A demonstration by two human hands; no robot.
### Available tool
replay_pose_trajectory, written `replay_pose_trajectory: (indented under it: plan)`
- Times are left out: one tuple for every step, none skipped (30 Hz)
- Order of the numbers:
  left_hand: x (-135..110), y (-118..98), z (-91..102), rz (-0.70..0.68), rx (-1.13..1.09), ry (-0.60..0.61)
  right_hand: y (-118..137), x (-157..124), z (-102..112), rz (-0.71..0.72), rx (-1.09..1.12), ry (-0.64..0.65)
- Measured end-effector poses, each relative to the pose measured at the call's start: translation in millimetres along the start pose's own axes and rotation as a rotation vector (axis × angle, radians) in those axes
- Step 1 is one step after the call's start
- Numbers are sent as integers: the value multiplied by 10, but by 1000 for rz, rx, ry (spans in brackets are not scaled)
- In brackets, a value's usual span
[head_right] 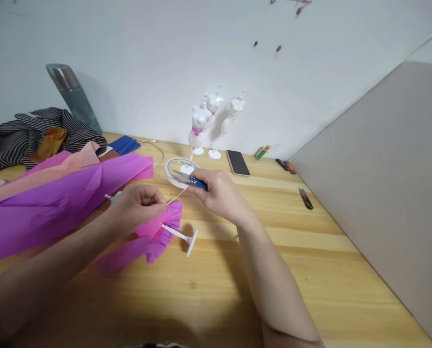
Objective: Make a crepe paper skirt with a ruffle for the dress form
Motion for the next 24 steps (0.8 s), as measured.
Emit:
replay_pose_trajectory:
  plan:
    - [0, 7, -1, 34, -28, 1, 15, 18, -17, -9, -25, 6]
    - [-8, 12, 3, 70, -49, 8, 29, 33, -35, -16, -38, 17]
    - [-23, 15, 13, 106, -64, 19, 41, 44, -54, -20, -34, 31]
    - [-44, 17, 29, 136, -71, 27, 50, 52, -73, -22, -12, 44]
    - [-69, 18, 49, 158, -77, 33, 53, 55, -93, -24, 29, 55]
    - [-95, 20, 73, 175, -88, 26, 50, 56, -112, -31, 92, 61]
    - [-119, 24, 98, 184, -104, 15, 42, 53, -132, -48, 174, 65]
    - [-139, 28, 122, 186, -121, 2, 29, 48, -152, -76, 274, 68]
    - [-152, 32, 143, 184, -135, -10, 13, 42, -172, -112, 388, 71]
    - [-159, 36, 160, 176, -144, -17, -4, 35, -193, -151, 510, 75]
    - [-160, 38, 171, 166, -147, -19, -18, 28, -213, -191, 631, 79]
    - [-159, 38, 177, 155, -147, -15, -29, 21, -231, -232, 742, 83]
    - [-157, 33, 178, 142, -149, -14, -35, 14, -247, -270, 843, 83]
    - [-155, 25, 175, 129, -154, -12, -36, 8, -260, -306, 935, 80]
    - [-157, 13, 167, 117, -161, -4, -31, 3, -270, -339, 1020, 77]
    - [-162, -2, 157, 103, -169, 6, -20, -1, -278, -366, 1099, 73]
    - [-170, -18, 146, 89, -173, 12, -4, -3, -283, -383, 1175, 69]
    - [-180, -35, 135, 74, -170, 14, 14, -2, -288, -393, 1245, 64]
    - [-191, -51, 126, 59, -160, 12, 34, 0, -293, -398, 1303, 59]
    - [-201, -63, 118, 47, -148, 2, 51, 4, -300, -404, 1347, 53]
    - [-209, -71, 112, 36, -133, -16, 65, 9, -307, -412, 1380, 45]
    - [-215, -75, 108, 26, -121, -31, 72, 15, -316, -423, 1403, 32]
    - [-218, -75, 105, 18, -112, -45, 73, 22, -323, -436, 1423, 15]
    - [-218, -71, 103, 11, -107, -54, 66, 28, -328, -450, 1442, -6]
Point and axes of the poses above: each hand's wrist, its own x-axis towards the middle knuckle, its own z-axis out of the back of the hand, y = z × x, the point moved 1 cm from there along x, towards the middle knuckle
